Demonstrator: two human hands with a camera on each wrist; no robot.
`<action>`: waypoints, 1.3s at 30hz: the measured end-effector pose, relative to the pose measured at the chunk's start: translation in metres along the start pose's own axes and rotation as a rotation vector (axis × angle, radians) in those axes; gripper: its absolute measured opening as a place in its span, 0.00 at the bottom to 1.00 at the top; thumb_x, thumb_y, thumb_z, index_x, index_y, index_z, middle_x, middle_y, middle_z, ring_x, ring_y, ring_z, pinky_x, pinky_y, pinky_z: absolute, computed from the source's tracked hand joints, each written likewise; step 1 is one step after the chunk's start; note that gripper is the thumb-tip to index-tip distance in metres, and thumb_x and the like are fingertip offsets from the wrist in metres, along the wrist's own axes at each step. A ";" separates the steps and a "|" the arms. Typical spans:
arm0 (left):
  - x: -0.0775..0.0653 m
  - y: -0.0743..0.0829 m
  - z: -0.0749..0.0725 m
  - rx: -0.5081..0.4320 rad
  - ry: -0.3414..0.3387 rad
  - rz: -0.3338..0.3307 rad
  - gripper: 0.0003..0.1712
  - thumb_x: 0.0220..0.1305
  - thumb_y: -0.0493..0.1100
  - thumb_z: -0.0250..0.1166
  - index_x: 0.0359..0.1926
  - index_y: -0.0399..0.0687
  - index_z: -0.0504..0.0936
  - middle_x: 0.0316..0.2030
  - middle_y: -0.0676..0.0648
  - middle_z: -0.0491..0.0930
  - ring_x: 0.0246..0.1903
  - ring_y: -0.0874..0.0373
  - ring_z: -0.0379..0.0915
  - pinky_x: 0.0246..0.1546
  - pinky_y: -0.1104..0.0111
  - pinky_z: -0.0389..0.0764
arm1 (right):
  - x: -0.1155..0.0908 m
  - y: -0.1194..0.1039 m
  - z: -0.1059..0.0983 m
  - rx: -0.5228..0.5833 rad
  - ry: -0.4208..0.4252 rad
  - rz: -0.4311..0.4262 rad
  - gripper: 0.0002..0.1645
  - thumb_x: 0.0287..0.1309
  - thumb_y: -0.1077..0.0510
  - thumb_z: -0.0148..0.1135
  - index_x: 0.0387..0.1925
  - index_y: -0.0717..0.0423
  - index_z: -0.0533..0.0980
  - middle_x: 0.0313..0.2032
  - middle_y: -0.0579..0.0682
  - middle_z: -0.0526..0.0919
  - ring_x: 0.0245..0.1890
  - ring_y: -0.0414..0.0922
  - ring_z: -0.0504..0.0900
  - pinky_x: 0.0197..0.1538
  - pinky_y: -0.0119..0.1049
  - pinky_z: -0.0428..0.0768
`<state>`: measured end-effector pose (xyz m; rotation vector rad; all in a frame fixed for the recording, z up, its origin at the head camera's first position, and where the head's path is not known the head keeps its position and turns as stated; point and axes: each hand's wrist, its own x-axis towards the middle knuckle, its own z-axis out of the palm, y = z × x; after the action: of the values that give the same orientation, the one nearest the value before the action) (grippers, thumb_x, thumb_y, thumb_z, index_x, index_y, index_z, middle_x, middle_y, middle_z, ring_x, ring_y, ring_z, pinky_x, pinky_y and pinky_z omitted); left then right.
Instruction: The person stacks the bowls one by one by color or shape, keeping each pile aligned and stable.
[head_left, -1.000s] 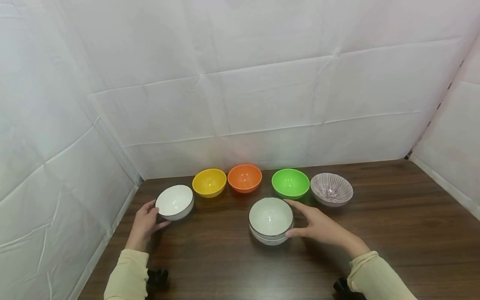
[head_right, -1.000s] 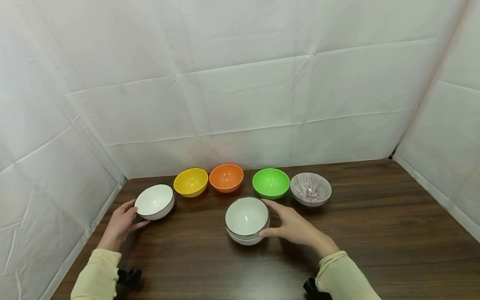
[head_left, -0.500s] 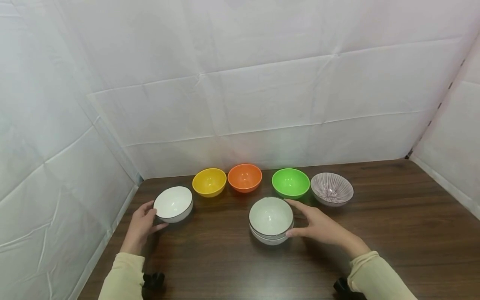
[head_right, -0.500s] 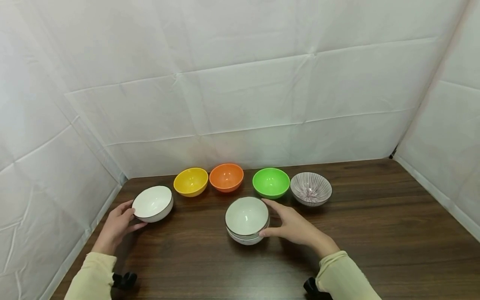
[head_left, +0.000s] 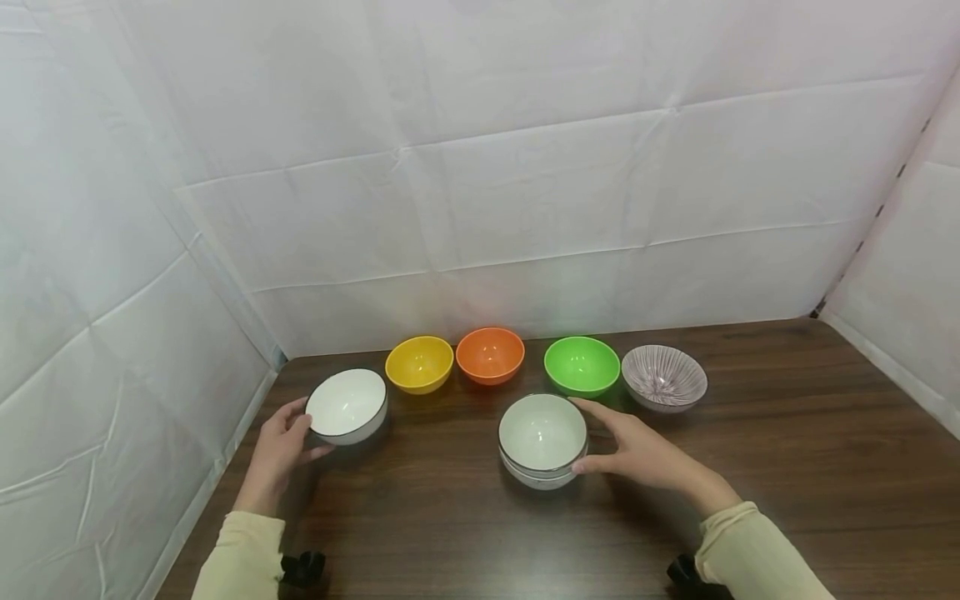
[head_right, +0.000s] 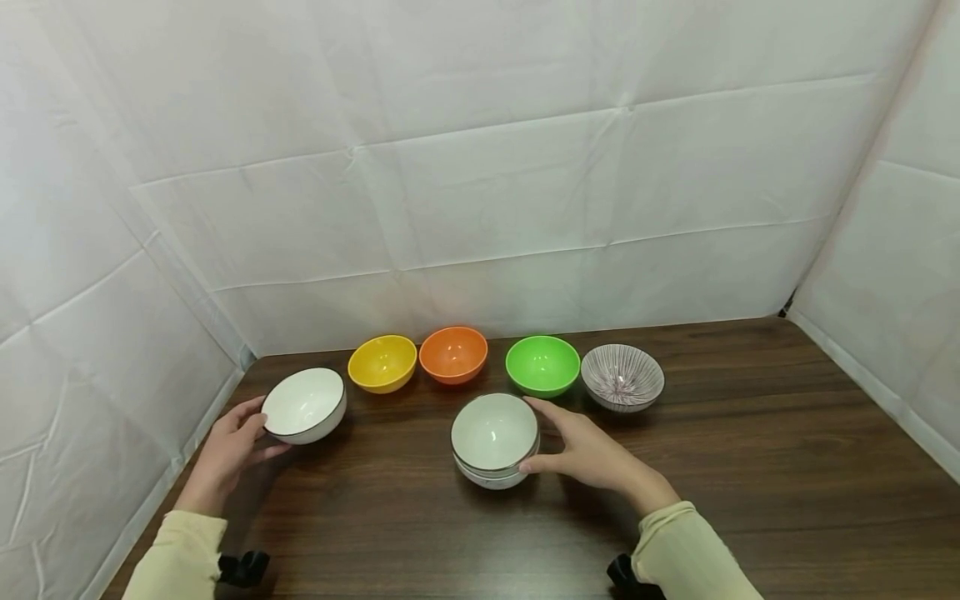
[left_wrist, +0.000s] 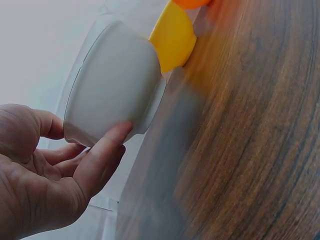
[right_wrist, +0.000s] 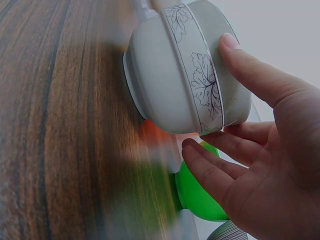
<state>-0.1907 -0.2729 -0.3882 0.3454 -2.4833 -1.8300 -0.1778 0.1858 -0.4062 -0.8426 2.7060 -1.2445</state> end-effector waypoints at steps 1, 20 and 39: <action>0.000 0.000 0.000 0.000 -0.001 0.003 0.29 0.74 0.35 0.37 0.71 0.29 0.47 0.66 0.22 0.56 0.61 0.33 0.61 0.33 0.73 0.87 | 0.000 0.000 0.000 0.002 -0.001 0.001 0.55 0.45 0.37 0.69 0.68 0.63 0.60 0.63 0.63 0.72 0.62 0.58 0.69 0.62 0.64 0.69; -0.007 0.007 0.002 -0.005 -0.020 0.040 0.28 0.74 0.37 0.38 0.71 0.29 0.50 0.65 0.24 0.59 0.61 0.34 0.62 0.34 0.73 0.87 | 0.000 0.001 0.000 0.009 -0.004 0.000 0.56 0.45 0.37 0.69 0.68 0.62 0.60 0.63 0.63 0.71 0.62 0.58 0.69 0.62 0.64 0.69; -0.016 0.020 0.007 0.004 -0.061 0.094 0.28 0.73 0.37 0.40 0.69 0.26 0.53 0.62 0.23 0.64 0.58 0.38 0.66 0.34 0.72 0.87 | 0.001 0.000 0.000 0.008 -0.003 -0.011 0.56 0.45 0.37 0.69 0.68 0.64 0.60 0.63 0.64 0.71 0.61 0.58 0.70 0.63 0.64 0.68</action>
<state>-0.1793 -0.2573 -0.3699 0.1712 -2.4962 -1.8268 -0.1784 0.1853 -0.4056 -0.8593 2.6952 -1.2545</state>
